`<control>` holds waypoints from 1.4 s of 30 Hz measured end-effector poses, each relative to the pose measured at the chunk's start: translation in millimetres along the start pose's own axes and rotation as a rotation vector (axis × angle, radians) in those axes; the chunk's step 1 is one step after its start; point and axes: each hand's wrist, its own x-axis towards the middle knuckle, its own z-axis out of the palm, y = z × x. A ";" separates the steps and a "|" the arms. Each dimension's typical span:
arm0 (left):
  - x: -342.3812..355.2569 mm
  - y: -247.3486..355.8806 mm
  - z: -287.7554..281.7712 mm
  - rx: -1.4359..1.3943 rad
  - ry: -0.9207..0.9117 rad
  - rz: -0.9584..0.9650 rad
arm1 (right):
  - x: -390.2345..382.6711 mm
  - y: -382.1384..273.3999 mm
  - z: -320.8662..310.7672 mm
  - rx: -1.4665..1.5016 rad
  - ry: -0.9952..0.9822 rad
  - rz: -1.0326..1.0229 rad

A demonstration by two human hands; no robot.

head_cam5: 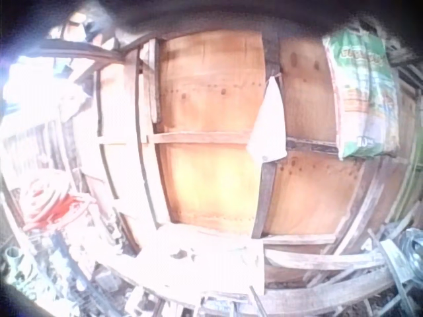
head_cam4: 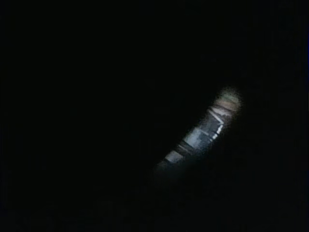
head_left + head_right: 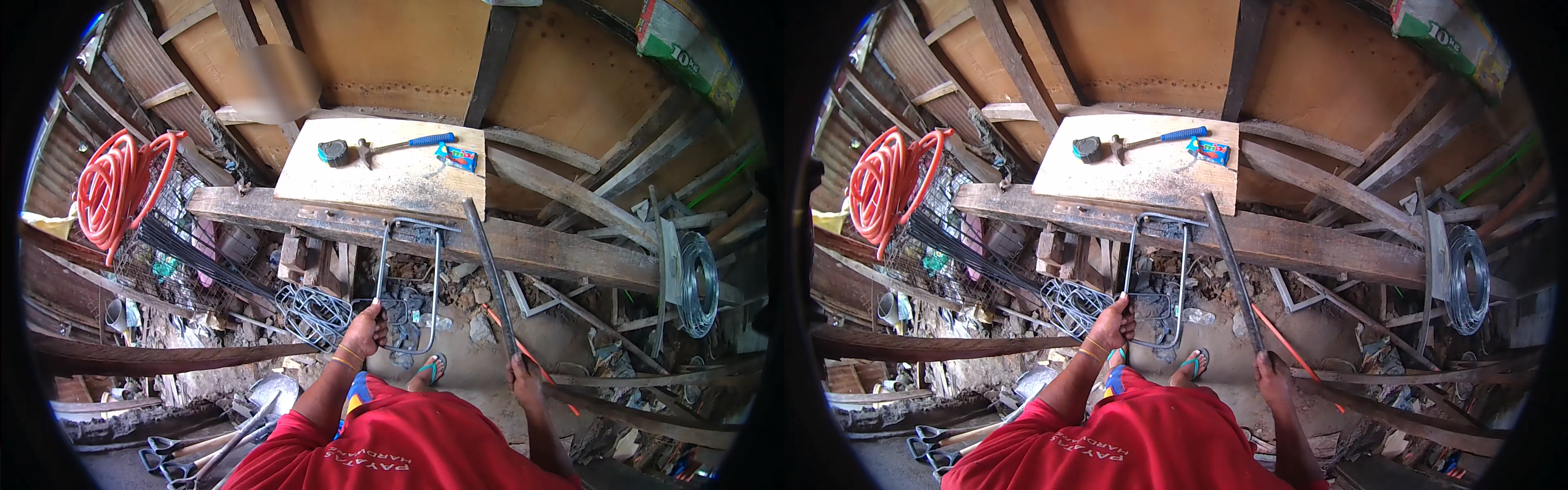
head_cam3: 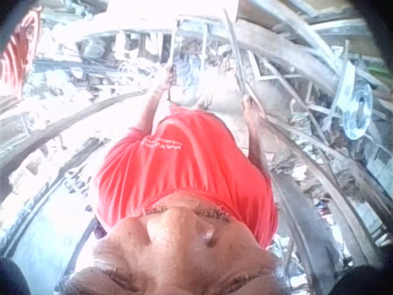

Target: The person repeatedly bends a metal rod into a rectangular shape using a wooden beam as a fulcrum. They adjust the rod's position and apply force with both hands to form consistent bends.

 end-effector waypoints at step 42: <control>-1.6 34.7 -13.5 -0.018 -0.131 -0.214 | 36.1 -32.0 -92.4 -0.970 0.429 -0.173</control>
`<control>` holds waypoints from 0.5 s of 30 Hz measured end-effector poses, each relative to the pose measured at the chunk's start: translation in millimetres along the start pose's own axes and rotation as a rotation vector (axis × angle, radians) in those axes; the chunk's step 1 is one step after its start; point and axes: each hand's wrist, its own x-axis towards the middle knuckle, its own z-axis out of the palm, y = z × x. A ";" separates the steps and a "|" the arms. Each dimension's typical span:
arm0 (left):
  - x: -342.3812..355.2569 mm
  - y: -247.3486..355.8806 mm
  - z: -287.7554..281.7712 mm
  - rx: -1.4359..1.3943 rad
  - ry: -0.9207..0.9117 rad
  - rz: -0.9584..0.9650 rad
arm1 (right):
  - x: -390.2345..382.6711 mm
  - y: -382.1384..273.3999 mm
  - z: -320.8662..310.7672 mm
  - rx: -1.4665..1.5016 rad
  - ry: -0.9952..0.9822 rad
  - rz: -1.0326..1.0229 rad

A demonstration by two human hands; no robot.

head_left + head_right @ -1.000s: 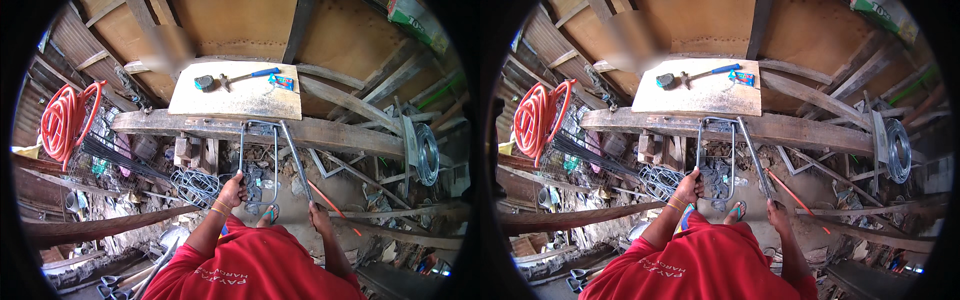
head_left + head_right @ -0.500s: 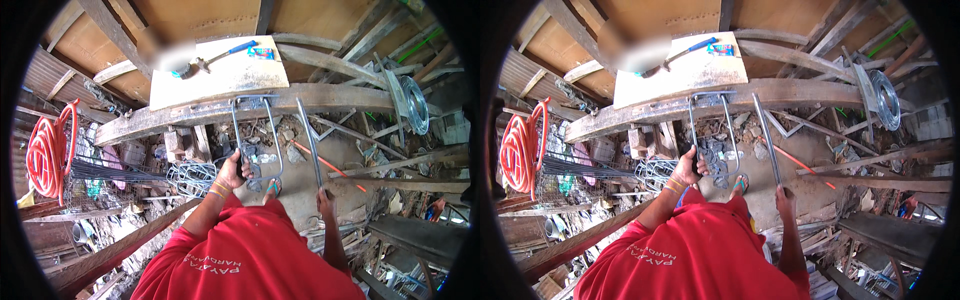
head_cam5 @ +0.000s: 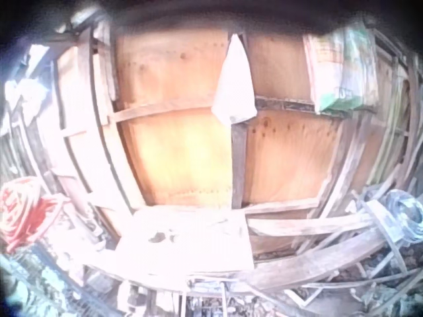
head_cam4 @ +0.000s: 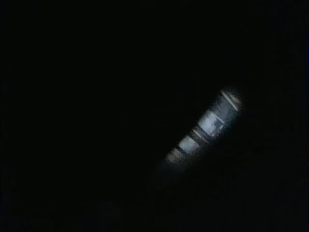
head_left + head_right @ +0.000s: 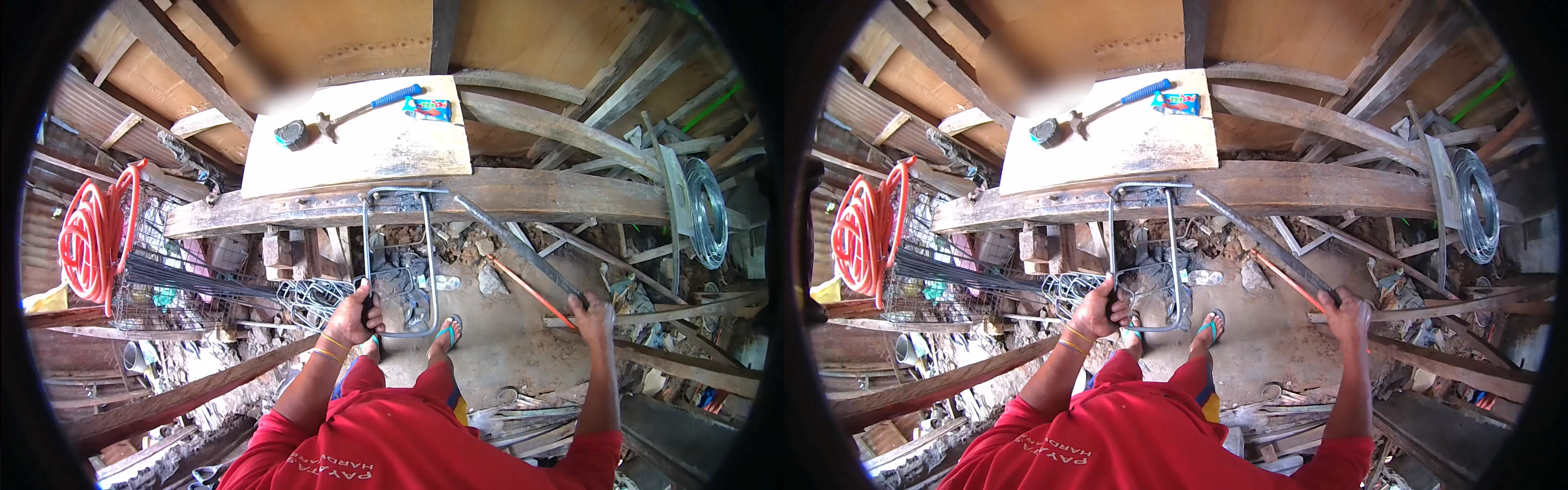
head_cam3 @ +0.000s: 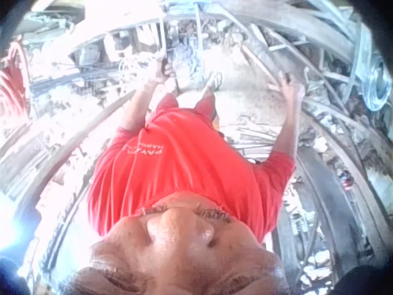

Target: The person repeatedly bends a metal rod into a rectangular shape using a wooden beam as a fulcrum. They adjust the rod's position and apply force with both hands to form consistent bends.

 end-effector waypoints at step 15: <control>-15.0 1.7 30.0 0.096 0.204 0.068 | 145.9 -14.4 -57.6 -0.043 -0.156 -0.240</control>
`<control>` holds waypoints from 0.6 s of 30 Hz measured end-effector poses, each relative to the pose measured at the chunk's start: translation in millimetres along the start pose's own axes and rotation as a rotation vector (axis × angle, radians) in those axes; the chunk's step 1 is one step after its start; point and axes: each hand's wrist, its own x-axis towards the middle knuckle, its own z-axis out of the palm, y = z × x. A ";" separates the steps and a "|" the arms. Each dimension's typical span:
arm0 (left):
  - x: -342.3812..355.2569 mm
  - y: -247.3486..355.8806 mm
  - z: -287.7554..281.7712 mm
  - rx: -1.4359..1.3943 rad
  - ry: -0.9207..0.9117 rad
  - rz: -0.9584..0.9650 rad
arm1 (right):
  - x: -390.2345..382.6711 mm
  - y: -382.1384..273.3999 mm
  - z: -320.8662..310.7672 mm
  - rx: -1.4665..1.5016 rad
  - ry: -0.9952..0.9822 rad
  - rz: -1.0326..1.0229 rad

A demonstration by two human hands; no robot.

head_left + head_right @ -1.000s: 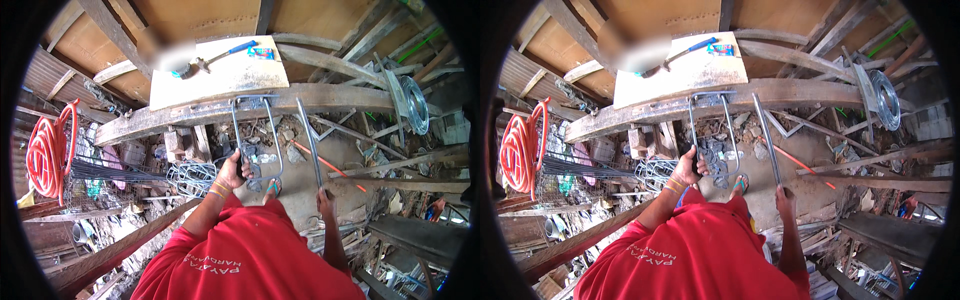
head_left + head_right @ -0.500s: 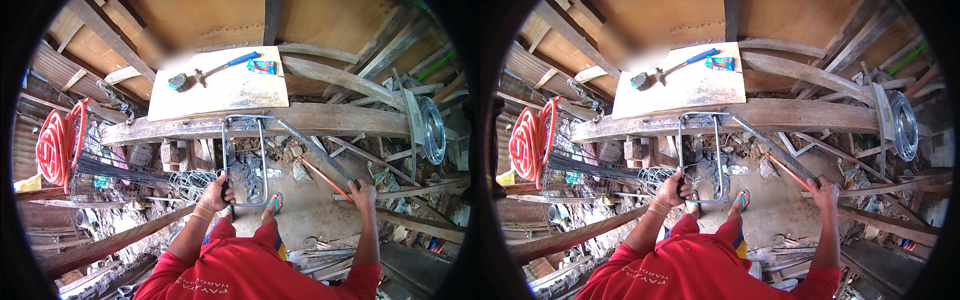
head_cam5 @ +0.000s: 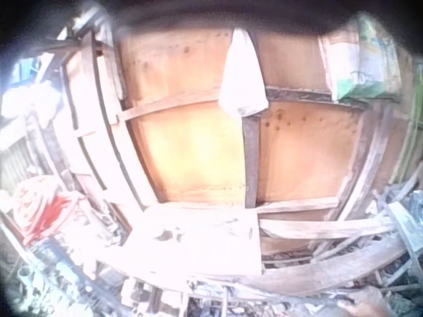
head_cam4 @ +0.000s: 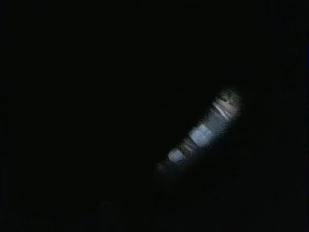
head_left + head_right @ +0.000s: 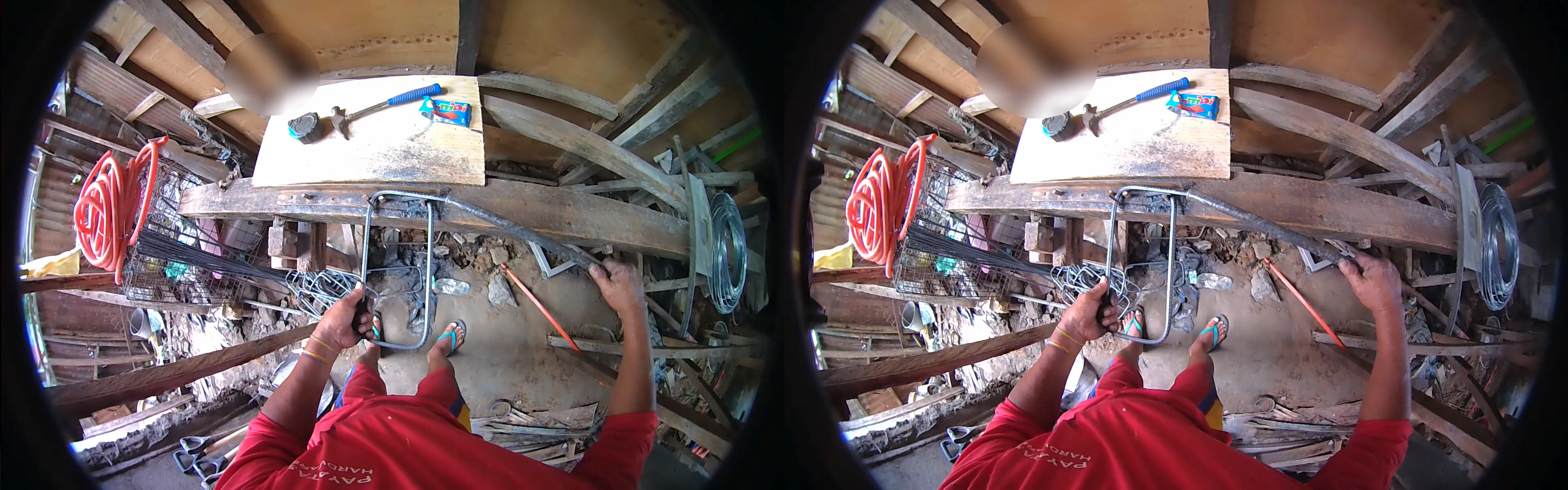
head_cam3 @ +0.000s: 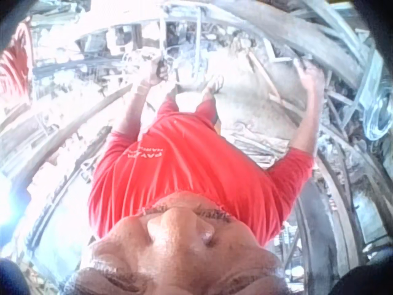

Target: The person repeatedly bends a metal rod into a rectangular shape using a wooden beam as a fulcrum. They adjust the rod's position and apply force with both hands to form consistent bends.

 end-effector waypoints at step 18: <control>3.7 -8.6 6.6 -0.029 0.120 0.056 | 90.9 -2.8 2.1 0.010 -0.132 -0.142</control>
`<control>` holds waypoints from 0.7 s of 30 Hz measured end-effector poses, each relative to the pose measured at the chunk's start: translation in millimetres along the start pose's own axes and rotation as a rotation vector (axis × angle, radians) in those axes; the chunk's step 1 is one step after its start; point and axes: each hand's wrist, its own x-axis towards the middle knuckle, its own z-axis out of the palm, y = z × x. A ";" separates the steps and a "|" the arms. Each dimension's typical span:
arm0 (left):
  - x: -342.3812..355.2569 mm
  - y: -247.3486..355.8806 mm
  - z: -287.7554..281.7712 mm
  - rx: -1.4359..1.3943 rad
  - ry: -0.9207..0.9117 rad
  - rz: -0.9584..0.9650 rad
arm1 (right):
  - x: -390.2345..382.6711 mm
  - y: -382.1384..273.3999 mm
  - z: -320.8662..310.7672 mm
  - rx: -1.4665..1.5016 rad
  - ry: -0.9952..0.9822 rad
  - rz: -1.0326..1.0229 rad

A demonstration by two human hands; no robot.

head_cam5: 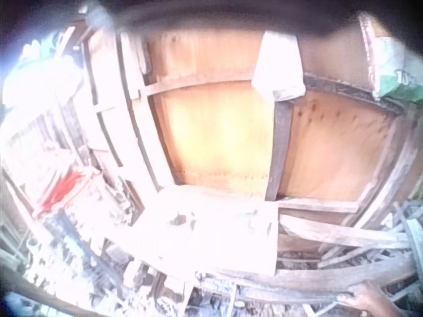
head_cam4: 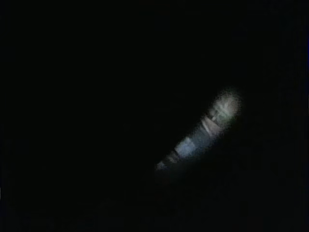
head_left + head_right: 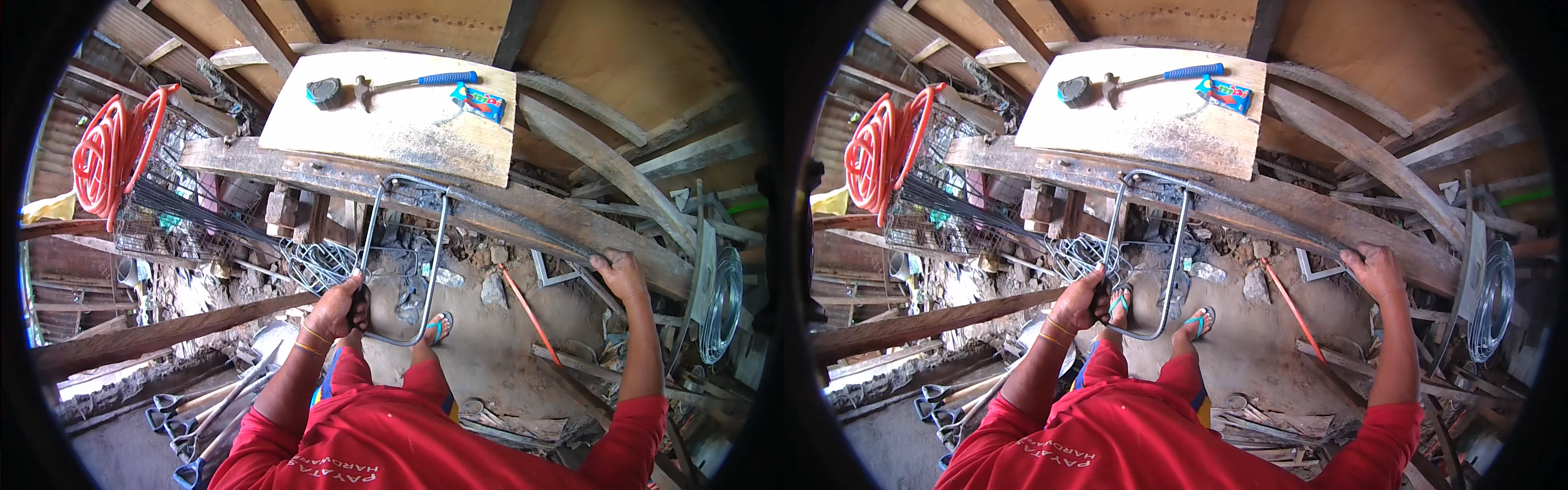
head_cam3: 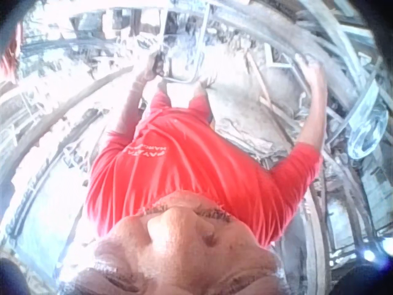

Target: The person repeatedly bends a metal rod into a rectangular shape using a wooden beam as a fulcrum. They adjust the rod's position and apply force with both hands to form consistent bends.

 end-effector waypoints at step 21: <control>4.8 3.9 -3.9 0.017 -0.003 -0.068 | -36.9 7.3 72.5 -0.021 0.209 0.083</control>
